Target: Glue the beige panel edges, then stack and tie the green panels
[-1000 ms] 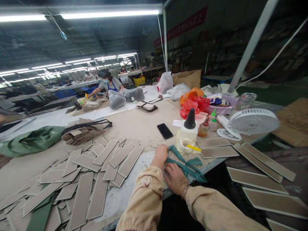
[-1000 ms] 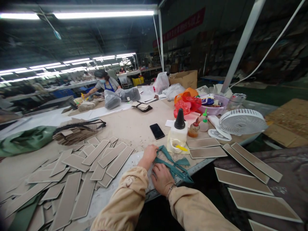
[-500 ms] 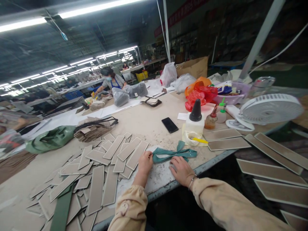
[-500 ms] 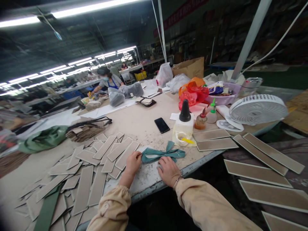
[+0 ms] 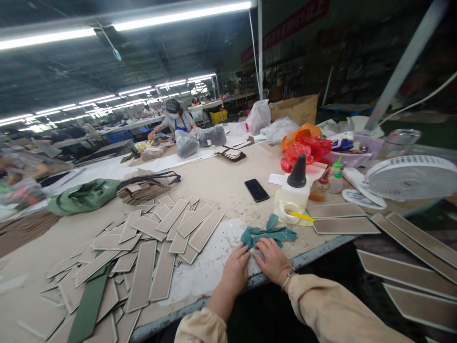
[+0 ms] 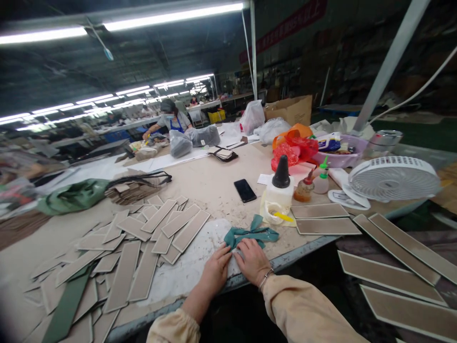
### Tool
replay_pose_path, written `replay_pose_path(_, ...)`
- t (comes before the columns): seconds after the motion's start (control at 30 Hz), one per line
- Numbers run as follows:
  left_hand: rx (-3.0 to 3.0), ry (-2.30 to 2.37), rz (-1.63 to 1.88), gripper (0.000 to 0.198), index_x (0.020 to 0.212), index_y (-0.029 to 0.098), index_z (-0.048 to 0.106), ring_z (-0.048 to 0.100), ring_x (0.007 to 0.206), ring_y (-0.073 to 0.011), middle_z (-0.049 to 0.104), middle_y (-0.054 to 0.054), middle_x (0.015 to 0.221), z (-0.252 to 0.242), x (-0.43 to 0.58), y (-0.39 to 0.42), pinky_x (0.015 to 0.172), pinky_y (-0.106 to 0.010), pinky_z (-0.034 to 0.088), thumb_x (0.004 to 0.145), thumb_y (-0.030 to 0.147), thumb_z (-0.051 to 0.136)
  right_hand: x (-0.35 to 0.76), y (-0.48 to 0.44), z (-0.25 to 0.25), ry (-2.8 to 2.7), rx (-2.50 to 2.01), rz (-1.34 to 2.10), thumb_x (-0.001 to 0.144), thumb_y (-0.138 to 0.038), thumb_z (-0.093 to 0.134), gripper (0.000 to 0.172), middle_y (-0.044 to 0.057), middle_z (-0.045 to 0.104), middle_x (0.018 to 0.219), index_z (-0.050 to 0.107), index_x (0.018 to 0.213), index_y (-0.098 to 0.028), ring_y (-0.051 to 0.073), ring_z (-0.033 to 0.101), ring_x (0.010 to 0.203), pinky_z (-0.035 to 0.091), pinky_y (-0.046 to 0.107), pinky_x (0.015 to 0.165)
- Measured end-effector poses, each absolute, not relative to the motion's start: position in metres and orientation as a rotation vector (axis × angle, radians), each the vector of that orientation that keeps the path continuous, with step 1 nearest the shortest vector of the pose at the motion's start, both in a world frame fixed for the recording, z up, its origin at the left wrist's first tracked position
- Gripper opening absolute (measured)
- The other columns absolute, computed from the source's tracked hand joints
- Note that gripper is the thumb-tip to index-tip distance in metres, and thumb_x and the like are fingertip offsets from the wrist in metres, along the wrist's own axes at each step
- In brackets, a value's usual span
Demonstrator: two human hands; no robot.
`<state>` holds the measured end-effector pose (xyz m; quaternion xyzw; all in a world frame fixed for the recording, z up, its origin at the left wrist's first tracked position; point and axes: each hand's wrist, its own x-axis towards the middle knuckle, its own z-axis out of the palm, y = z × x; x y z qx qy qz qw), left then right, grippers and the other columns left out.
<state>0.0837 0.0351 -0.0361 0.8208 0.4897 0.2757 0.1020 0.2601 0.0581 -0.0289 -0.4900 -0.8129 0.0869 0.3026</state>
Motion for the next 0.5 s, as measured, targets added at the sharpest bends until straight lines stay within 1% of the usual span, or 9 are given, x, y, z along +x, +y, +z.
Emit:
replay_pose_path(0.1,2.408,1.414,0.753,0.035,0.113,0.015,0.065,0.05,0.127,-0.0233,0.062,-0.009,0.126,-0.032,0.08,0.023,0.105,-0.039,0.047,0.086,0.008,0.043,0.261,0.06,-0.032,-2.178,-1.258,0.198,0.088,-0.027,0.054,0.011,0.008,0.06,0.096,0.062,0.089,-0.018,0.023,0.052,0.093,0.043,0.036,0.086)
replay_pose_path(0.23,2.41,1.437,0.715,0.032,0.111,0.015,0.065,0.05,0.125,-0.0226,0.063,-0.009,0.124,-0.022,0.081,0.02,0.107,-0.038,0.045,0.088,0.011,0.043,0.264,0.062,-0.037,-2.209,-1.242,0.13,0.089,-0.028,0.053,0.014,0.009,0.061,0.096,0.062,0.09,-0.018,0.023,0.053,0.093,0.044,0.037,0.086)
replay_pose_path(0.3,2.443,1.454,0.646,0.029,0.106,0.013,0.066,0.055,0.119,-0.0217,0.065,-0.01,0.118,-0.019,0.085,0.022,0.108,-0.036,0.043,0.088,0.012,0.043,0.266,0.064,-0.039,-2.237,-1.237,0.096,0.09,-0.03,0.051,0.016,0.009,0.061,0.096,0.062,0.09,-0.018,0.023,0.053,0.094,0.044,0.037,0.087)
replay_pose_path(0.37,2.463,1.443,0.591,0.026,0.098,0.012,0.067,0.059,0.111,-0.0216,0.067,-0.011,0.108,-0.018,0.089,0.026,0.107,-0.036,0.042,0.087,0.012,0.044,0.269,0.066,-0.043,-2.271,-1.233,0.058,0.091,-0.032,0.05,0.019,0.009,0.062,0.096,0.062,0.091,-0.018,0.023,0.053,0.095,0.044,0.038,0.088)
replay_pose_path(0.5,2.425,1.398,0.65,0.016,0.082,0.013,0.068,0.063,0.1,-0.0225,0.069,-0.011,0.093,-0.021,0.089,0.03,0.101,-0.035,0.046,0.081,0.013,0.052,0.273,0.07,-0.044,-2.335,-1.22,-0.043,0.092,-0.036,0.046,0.024,0.011,0.063,0.096,0.062,0.09,-0.018,0.024,0.056,0.097,0.046,0.039,0.088)
